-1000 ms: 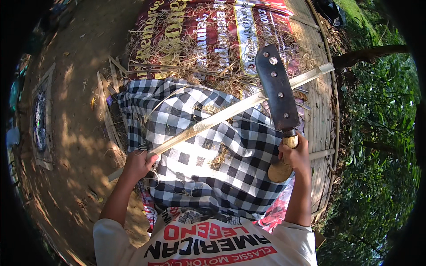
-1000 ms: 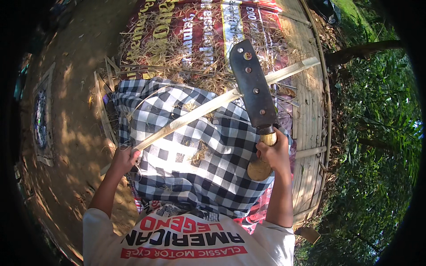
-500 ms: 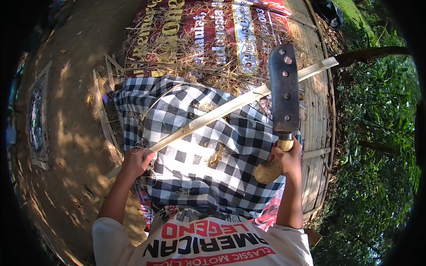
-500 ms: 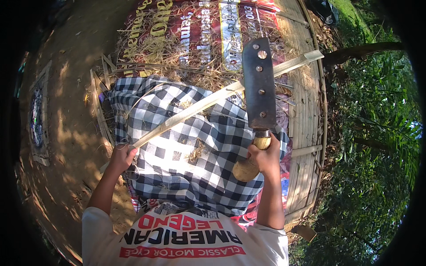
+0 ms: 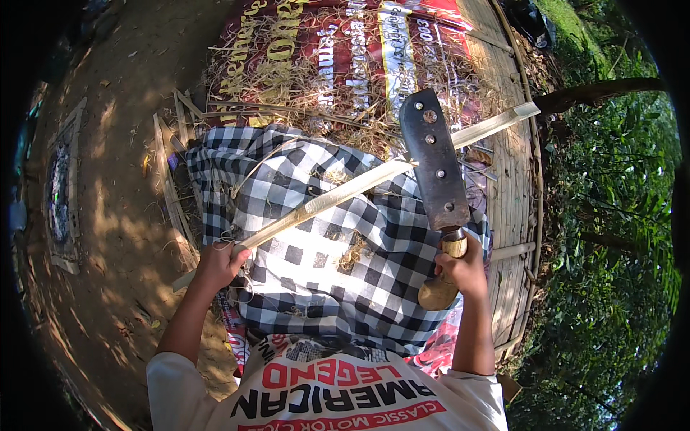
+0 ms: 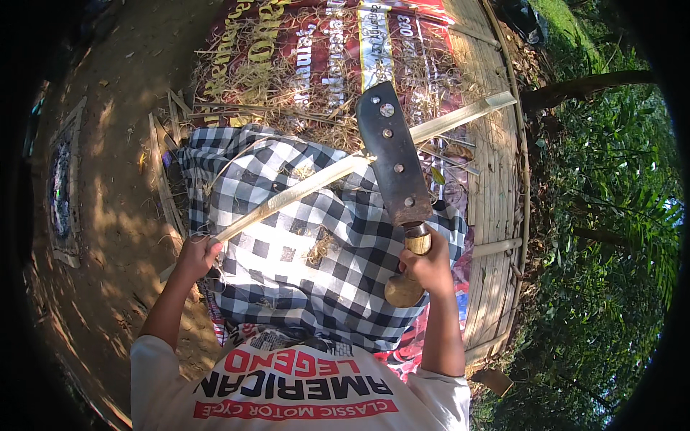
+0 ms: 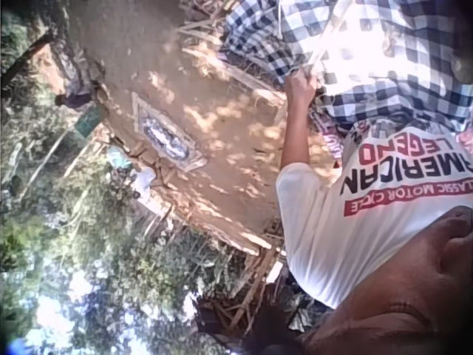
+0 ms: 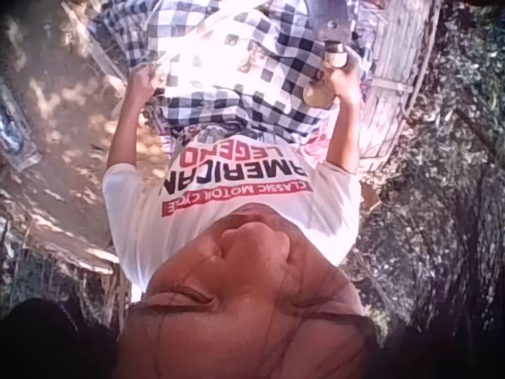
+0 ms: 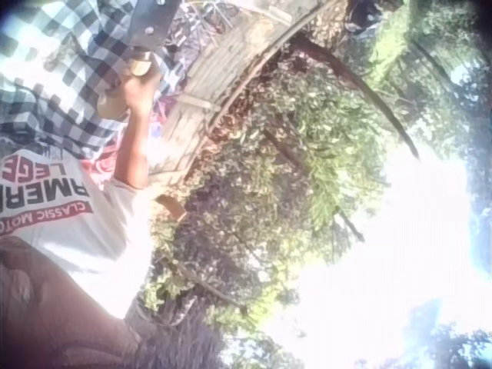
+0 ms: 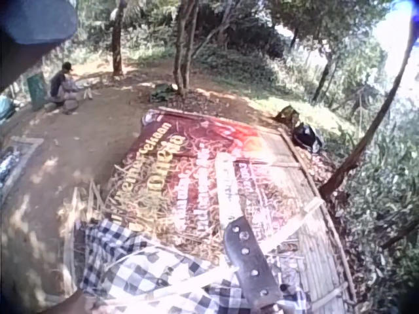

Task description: The person strips or scrapes a long bamboo stick using a large knife with a wooden handle while the bamboo rests on a bamboo platform covered with a checkered cloth.

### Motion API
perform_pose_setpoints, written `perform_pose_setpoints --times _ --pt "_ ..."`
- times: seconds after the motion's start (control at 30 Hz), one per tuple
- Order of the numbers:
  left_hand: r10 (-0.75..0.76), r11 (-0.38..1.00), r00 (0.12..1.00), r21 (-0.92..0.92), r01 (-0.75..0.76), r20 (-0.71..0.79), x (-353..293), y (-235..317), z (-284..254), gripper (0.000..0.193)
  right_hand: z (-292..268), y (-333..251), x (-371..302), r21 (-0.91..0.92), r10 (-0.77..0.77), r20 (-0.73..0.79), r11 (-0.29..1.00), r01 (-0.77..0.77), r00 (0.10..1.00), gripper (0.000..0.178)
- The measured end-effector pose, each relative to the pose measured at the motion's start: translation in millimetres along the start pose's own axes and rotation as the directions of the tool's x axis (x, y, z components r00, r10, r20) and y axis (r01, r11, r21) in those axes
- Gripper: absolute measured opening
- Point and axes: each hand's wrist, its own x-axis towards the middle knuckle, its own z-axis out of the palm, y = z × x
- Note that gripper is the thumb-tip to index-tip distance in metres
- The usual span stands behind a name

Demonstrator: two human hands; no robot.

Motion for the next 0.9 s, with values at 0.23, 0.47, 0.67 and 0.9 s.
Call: perform_pose_setpoints --times 0.23,0.47,0.67,0.9 --pt "-0.006 0.998 1.0 -0.062 0.004 -0.022 3 7 4 0.048 9 -11 -5 0.032 0.004 -0.052 0.999 -0.003 0.999 0.023" --pt "-0.024 0.998 0.999 -0.058 0.026 0.026 6 7 2 0.049 -3 -20 -4 0.095 -0.012 -0.151 0.995 0.027 0.988 0.025" --pt "0.036 0.999 0.999 0.004 -0.036 -0.008 4 6 -2 0.051 29 -2 -16 -0.088 0.015 0.08 0.996 -0.008 0.997 0.03" --pt "-0.034 0.998 0.999 -0.045 0.033 -0.011 2 7 4 0.052 24 -16 -11 0.068 -0.06 -0.085 0.996 0.066 0.995 0.026"
